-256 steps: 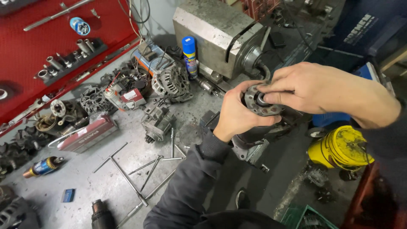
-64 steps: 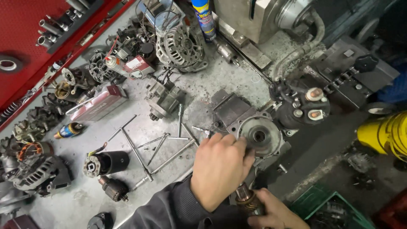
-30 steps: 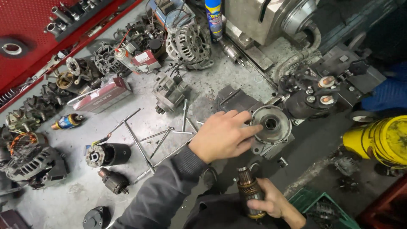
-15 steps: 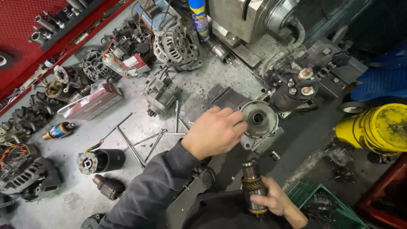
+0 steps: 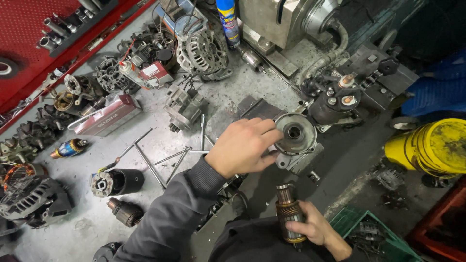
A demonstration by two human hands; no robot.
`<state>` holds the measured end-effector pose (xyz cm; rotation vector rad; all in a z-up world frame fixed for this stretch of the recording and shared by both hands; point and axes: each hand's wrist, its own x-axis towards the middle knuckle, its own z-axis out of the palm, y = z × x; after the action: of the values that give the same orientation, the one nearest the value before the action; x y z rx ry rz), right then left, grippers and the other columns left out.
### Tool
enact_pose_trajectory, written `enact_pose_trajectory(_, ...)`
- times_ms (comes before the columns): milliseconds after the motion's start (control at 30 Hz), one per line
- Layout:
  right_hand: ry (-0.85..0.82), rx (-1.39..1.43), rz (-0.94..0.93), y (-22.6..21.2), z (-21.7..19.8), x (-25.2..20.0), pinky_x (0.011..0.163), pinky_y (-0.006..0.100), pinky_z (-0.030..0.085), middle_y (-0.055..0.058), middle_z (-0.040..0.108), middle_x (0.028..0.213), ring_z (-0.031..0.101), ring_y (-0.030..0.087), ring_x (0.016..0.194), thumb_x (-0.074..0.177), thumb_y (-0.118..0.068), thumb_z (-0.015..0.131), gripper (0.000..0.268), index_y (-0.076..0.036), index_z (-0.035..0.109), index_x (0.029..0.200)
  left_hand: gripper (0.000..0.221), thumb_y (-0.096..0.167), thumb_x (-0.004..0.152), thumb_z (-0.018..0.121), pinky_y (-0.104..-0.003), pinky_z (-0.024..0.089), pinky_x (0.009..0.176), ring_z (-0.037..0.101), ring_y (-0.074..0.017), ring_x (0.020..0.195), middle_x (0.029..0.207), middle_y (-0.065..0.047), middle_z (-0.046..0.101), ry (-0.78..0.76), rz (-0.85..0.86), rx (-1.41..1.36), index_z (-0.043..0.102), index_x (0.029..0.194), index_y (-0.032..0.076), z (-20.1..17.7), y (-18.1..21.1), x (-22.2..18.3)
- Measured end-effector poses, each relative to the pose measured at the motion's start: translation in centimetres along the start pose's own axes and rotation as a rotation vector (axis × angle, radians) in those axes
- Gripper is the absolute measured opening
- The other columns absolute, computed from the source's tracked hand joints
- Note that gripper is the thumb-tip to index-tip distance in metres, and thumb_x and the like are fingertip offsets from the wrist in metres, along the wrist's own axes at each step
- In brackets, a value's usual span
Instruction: Disassemble and inspect starter motor components at a workshop workbench.
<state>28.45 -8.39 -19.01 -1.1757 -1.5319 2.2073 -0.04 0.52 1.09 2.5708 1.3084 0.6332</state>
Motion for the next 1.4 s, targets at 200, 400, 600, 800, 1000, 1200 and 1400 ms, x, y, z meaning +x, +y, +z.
enact_pose_trajectory(200,0.001,-0.035,0.014,1.4,-0.2,0.2,0.072,0.032,0.057,0.007,0.074,0.087,0.069,0.016,0.077,0.065,-0.036,0.079,0.061,0.002,0.068,0.112,0.029,0.024,0.076,0.075,-0.042,0.051,0.073,0.063,-0.0258,0.091,0.098,-0.004,0.062,-0.011,0.104,0.060,0.070,0.102,0.013,0.6,-0.4,-0.1)
enact_pose_trajectory(400,0.015,-0.021,0.009,1.6,0.0,0.2,0.072,0.032,0.057,0.006,0.073,0.087,0.067,0.015,0.078,0.066,-0.032,0.079,0.058,0.001,0.067,0.112,0.009,0.023,0.085,0.071,-0.040,0.052,0.077,0.063,-0.0228,0.094,0.093,-0.001,0.060,-0.043,0.160,0.182,0.066,0.090,0.016,1.0,-0.9,0.0)
enact_pose_trajectory(600,0.017,-0.113,-0.037,1.3,0.1,-0.2,0.074,0.032,0.057,0.006,0.075,0.086,0.068,0.015,0.079,0.067,-0.029,0.076,0.050,0.001,0.069,0.107,0.018,0.021,0.080,0.071,-0.041,0.051,0.074,0.064,-0.0241,0.092,0.095,-0.002,0.062,-0.137,0.107,0.204,0.068,0.097,0.016,0.4,0.0,1.6)
enact_pose_trajectory(800,0.009,-0.076,0.028,1.5,0.0,-0.8,0.075,0.032,0.056,0.008,0.076,0.088,0.069,0.016,0.080,0.068,-0.026,0.075,0.049,0.002,0.069,0.107,0.030,0.017,0.066,0.074,-0.046,0.050,0.073,0.064,-0.0280,0.093,0.095,-0.005,0.062,-0.235,0.116,0.267,0.067,0.096,0.017,-1.0,0.5,3.3)
enact_pose_trajectory(1000,0.029,0.079,0.006,2.0,0.0,-1.3,0.074,0.033,0.057,0.009,0.076,0.091,0.070,0.018,0.081,0.071,-0.022,0.073,0.050,0.004,0.069,0.113,0.034,0.015,0.074,0.076,-0.048,0.049,0.074,0.062,-0.0349,0.094,0.098,-0.011,0.059,0.026,0.134,-0.064,0.060,0.102,0.006,-5.3,-0.4,2.4)
enact_pose_trajectory(1200,0.028,0.063,-0.006,1.9,-0.3,-1.3,0.073,0.033,0.059,0.008,0.078,0.092,0.072,0.018,0.080,0.070,-0.021,0.072,0.053,0.001,0.066,0.118,0.023,0.027,0.091,0.079,-0.042,0.055,0.080,0.068,-0.0277,0.095,0.097,-0.003,0.068,0.025,-0.034,0.092,0.063,0.102,0.015,-5.8,-2.9,-2.6)
enact_pose_trajectory(1400,0.025,0.002,-0.024,1.2,-0.2,-0.7,0.073,0.032,0.057,0.008,0.076,0.091,0.069,0.016,0.080,0.072,-0.021,0.073,0.050,0.003,0.067,0.116,0.046,0.004,0.083,0.064,-0.042,0.056,0.075,0.069,-0.0302,0.095,0.115,-0.011,0.070,0.079,-0.350,0.238,0.067,0.129,0.006,-2.1,-1.9,-3.7)
